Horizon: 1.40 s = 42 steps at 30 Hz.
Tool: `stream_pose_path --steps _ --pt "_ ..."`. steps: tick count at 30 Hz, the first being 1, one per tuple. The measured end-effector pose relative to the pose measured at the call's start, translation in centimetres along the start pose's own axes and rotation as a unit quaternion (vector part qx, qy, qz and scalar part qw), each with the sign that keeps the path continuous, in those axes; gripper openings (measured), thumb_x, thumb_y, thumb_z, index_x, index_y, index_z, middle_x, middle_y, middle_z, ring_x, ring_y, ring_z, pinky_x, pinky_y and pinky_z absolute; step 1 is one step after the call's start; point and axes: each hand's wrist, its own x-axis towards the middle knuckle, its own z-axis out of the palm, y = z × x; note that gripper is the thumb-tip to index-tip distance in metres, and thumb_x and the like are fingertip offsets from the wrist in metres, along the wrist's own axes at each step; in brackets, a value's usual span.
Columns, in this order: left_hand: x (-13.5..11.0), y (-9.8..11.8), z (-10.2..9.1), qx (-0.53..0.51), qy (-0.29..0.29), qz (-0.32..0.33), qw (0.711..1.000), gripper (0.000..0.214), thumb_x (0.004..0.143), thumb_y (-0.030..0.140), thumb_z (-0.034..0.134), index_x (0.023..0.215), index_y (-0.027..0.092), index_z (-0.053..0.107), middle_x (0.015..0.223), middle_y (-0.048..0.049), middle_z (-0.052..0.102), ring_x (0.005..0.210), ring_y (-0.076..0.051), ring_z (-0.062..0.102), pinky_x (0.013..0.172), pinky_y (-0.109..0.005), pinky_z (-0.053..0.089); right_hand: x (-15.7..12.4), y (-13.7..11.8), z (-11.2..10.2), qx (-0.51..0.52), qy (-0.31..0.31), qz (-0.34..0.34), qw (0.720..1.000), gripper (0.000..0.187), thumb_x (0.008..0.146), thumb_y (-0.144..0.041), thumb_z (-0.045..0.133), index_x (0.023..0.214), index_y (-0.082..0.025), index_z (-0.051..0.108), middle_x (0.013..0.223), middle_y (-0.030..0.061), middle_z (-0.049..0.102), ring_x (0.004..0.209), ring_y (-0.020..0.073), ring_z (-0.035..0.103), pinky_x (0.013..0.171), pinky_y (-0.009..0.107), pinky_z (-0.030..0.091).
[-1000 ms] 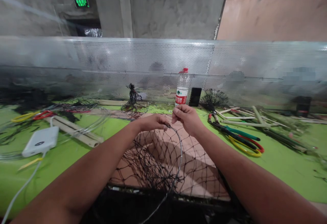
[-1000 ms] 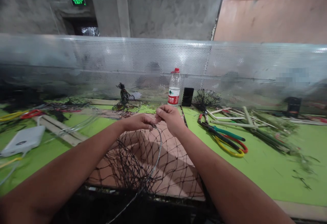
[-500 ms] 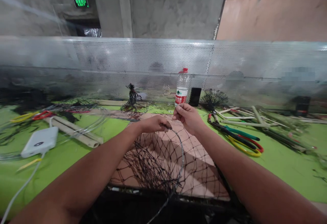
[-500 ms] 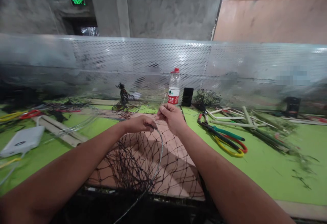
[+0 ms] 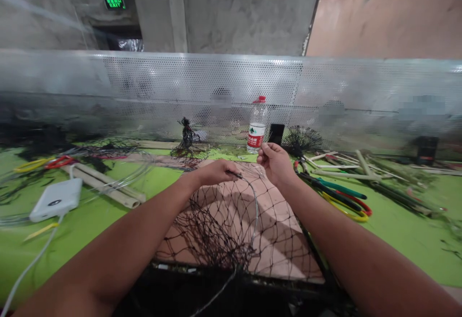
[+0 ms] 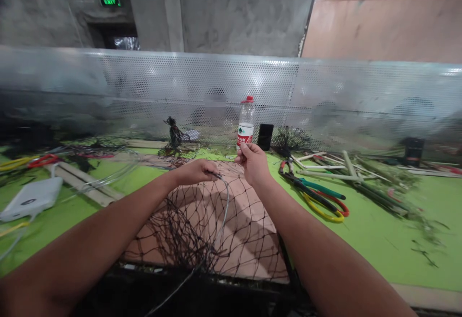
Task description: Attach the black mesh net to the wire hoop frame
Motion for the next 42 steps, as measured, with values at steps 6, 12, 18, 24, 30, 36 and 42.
stream_pose_path --steps 6,12,18,24,30,36,42 --pt "-0.1 -0.6 0.0 0.018 0.027 -0.034 0.999 0.014 0.075 0.02 0.056 0.08 0.013 0.068 0.071 -0.0008 0.061 0.068 -0.01 0.051 0.063 -0.019 0.037 -0.2 -0.8 0.1 -0.055 -0.068 -0.029 0.996 0.018 0.074 -0.029 0.063 0.069 -0.018 0.049 0.059 -0.004 0.053 0.045 0.0057 0.049 0.044 0.018 0.04" --pt "-0.1 -0.6 0.1 0.001 0.039 -0.054 0.998 0.016 0.074 0.018 0.057 0.083 0.013 0.069 0.078 -0.0025 0.065 0.073 -0.011 0.054 0.067 -0.019 0.039 0.5 0.1 -0.8 -0.097 0.067 0.069 0.991 0.013 0.074 -0.02 0.057 0.072 -0.018 0.045 0.052 -0.0044 0.05 0.04 0.0063 0.045 0.04 0.018 0.038" --pt "-0.1 -0.9 0.4 0.005 0.006 -0.062 0.998 0.02 0.075 0.02 0.056 0.089 0.013 0.069 0.082 -0.0034 0.067 0.076 -0.012 0.056 0.069 -0.019 0.04 0.8 1.0 -1.6 -0.404 0.111 -0.038 0.907 0.032 0.076 -0.022 0.05 0.105 -0.023 0.036 0.059 -0.0033 0.056 0.042 0.0124 0.052 0.042 0.021 0.038" --pt "-0.2 -0.8 0.1 -0.005 0.032 -0.054 0.998 0.02 0.074 0.021 0.059 0.089 0.014 0.069 0.086 -0.0041 0.067 0.079 -0.012 0.058 0.072 -0.02 0.042 1.1 0.2 -2.6 -0.677 -0.053 -0.159 0.717 0.014 0.08 -0.022 0.043 0.072 -0.019 0.054 0.069 0.0067 0.061 0.066 0.0175 0.056 0.059 0.026 0.037" --pt "-0.5 -0.8 -0.6 -0.015 0.067 -0.056 0.996 0.019 0.073 0.017 0.058 0.088 0.014 0.069 0.082 -0.0041 0.066 0.075 -0.011 0.057 0.069 -0.02 0.042 2.0 -0.2 -4.6 -0.583 -0.187 -0.122 0.781 0.019 0.069 -0.012 0.051 0.082 -0.02 0.061 0.082 0.0039 0.065 0.073 0.0159 0.056 0.065 0.026 0.039" --pt "-0.5 -0.9 -0.9 -0.035 0.071 -0.057 0.995 0.019 0.074 0.019 0.059 0.089 0.013 0.069 0.083 -0.0041 0.066 0.075 -0.011 0.057 0.068 -0.02 0.042 1.7 -1.0 -4.2 -0.591 -0.207 -0.091 0.774 0.026 0.071 -0.034 0.061 0.049 -0.02 0.057 0.047 -0.0012 0.049 0.05 0.0114 0.043 0.053 0.025 0.033" --pt "-0.5 -0.8 -0.9 -0.028 0.068 -0.063 0.995 0.018 0.073 0.017 0.058 0.087 0.013 0.069 0.081 -0.0039 0.065 0.073 -0.011 0.056 0.065 -0.019 0.04 1.2 -1.7 -3.7 -0.414 -0.226 0.026 0.881 0.021 0.064 -0.034 0.069 0.052 -0.019 0.061 0.048 -0.0018 0.052 0.049 0.0108 0.047 0.049 0.024 0.04"
